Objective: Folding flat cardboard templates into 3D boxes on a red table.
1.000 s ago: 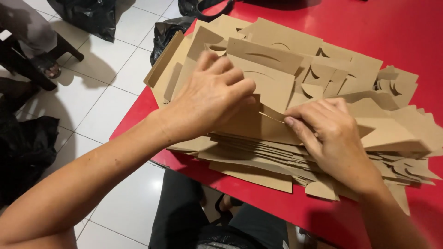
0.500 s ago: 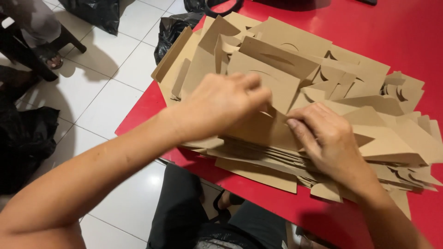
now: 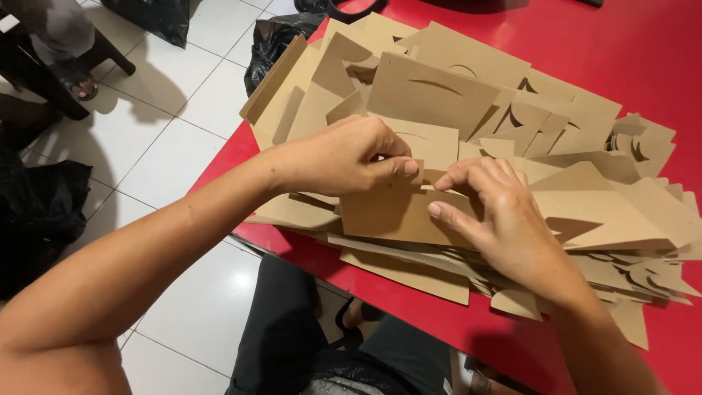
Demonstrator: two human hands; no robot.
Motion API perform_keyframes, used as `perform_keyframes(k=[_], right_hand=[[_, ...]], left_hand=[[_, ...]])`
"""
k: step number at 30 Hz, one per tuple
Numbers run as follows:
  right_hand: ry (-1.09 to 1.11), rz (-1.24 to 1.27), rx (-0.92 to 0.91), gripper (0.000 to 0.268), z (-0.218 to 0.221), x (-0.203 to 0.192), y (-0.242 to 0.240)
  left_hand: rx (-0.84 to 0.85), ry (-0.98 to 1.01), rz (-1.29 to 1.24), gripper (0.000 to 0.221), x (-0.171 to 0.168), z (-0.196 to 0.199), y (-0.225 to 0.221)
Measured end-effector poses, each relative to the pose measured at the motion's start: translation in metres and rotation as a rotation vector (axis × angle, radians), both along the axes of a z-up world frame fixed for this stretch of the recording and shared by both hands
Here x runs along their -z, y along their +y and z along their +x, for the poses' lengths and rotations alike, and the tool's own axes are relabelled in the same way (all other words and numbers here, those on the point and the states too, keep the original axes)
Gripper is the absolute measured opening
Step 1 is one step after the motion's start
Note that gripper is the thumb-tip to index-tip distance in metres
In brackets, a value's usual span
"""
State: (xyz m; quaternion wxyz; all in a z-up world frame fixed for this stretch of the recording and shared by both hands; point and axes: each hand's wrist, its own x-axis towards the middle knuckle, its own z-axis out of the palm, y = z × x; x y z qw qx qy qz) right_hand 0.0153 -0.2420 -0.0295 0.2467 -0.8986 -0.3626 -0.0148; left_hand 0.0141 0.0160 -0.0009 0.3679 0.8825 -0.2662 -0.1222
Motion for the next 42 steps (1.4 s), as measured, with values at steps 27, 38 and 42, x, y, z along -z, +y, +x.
perform_keyframes(k=[27,38,42], right_hand=[[-0.547,-0.018,-0.103,0.008,-0.031,0.006,0.011],[-0.169,-0.015,-0.101,0.013,-0.001,0.003,-0.013],[-0.213,0.011,-0.154,0.008,0.007,0.011,0.000]], left_hand=[[-0.117,-0.921,0.168,0.005,0.057,-0.019,-0.026],[0.074,-0.656,0.260,0.054,0.065,0.000,-0.017],[0.086,-0.670,0.313,0.026,0.077,0.002,-0.026]])
